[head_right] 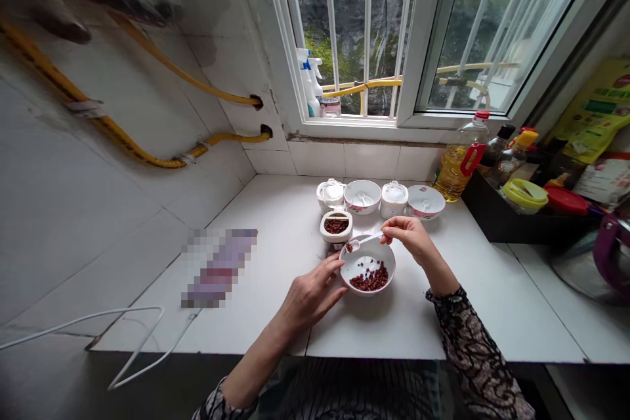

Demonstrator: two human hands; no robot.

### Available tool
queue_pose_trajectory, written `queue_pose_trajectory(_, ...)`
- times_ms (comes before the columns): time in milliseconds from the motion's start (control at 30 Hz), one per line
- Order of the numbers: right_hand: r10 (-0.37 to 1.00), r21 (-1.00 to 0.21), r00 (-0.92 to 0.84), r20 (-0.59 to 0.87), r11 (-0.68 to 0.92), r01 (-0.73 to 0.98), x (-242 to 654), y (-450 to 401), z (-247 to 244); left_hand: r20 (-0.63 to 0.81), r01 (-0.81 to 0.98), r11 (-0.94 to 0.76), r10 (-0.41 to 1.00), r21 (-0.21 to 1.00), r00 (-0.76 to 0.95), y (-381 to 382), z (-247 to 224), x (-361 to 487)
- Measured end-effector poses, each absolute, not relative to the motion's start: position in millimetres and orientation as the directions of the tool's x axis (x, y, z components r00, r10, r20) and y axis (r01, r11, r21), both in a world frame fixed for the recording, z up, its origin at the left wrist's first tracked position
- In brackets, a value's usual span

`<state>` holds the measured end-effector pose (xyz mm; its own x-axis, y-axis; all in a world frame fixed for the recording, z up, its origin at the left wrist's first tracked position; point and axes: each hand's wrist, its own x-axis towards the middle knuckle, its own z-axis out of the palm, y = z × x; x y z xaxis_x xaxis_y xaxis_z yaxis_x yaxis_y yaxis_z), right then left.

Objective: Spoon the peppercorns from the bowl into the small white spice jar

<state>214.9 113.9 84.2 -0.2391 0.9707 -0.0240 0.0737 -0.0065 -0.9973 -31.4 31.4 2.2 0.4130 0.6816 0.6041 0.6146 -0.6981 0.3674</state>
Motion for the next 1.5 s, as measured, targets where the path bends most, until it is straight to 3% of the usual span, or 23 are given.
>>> queue_pose_trajectory(200,0.990,-0.992,-0.063,0.128,0.129,0.012,194.7,116.0,80.4,0.612,0.617,-0.696,0.680,0.367,0.404,31.3,0.6,-30.8)
queue_pose_trajectory(333,0.928,-0.919,0.061,0.368,0.354,0.173,177.4,111.3,76.3,0.618,0.610,-0.704,0.673,0.365,0.407,31.3,1.4,-30.5)
queue_pose_trajectory(400,0.819,-0.775,0.056,0.572,0.516,0.366,171.2,107.4,74.4,0.621,0.606,-0.708,0.668,0.362,0.410,31.2,2.2,-30.3)
queue_pose_trajectory(467,0.656,-0.535,-0.060,0.752,0.661,0.527,167.2,103.6,72.9,0.620,0.605,-0.707,0.670,0.366,0.409,31.1,3.0,-30.0)
queue_pose_trajectory(567,0.467,-0.239,-0.274,0.841,0.774,0.587,164.6,99.1,73.3,0.617,0.603,-0.705,0.674,0.374,0.406,30.9,3.4,-29.7)
queue_pose_trajectory(633,0.426,-0.180,-0.304,0.852,0.783,0.595,165.9,97.6,76.1,0.618,0.601,-0.707,0.672,0.372,0.408,31.0,3.2,-30.0)
queue_pose_trajectory(767,0.492,-0.309,-0.176,0.852,0.746,0.590,180.8,99.4,85.7,0.623,0.603,-0.709,0.667,0.365,0.408,31.6,1.8,-31.4)
queue_pose_trajectory(900,0.696,-0.537,-0.221,0.683,0.684,0.494,208.8,105.8,91.8,0.615,0.604,-0.707,0.672,0.368,0.411,31.6,1.0,-32.4)
queue_pose_trajectory(1033,0.774,-0.539,-0.423,0.471,0.632,0.557,224.7,108.7,89.8,0.601,0.608,-0.697,0.686,0.380,0.410,30.9,1.2,-32.4)
queue_pose_trajectory(1200,0.801,-0.486,-0.516,0.302,0.595,0.640,213.3,100.0,85.9,0.602,0.612,-0.698,0.683,0.371,0.413,30.3,1.9,-32.8)
queue_pose_trajectory(1367,0.831,-0.688,-0.549,0.089,0.450,0.569,201.3,91.6,89.4,0.587,0.616,-0.690,0.694,0.379,0.416,29.8,1.9,-33.8)
queue_pose_trajectory(1500,0.874,-0.822,-0.486,0.025,0.295,0.487,205.8,95.1,90.0,0.584,0.616,-0.689,0.697,0.382,0.417,29.6,1.2,-34.1)
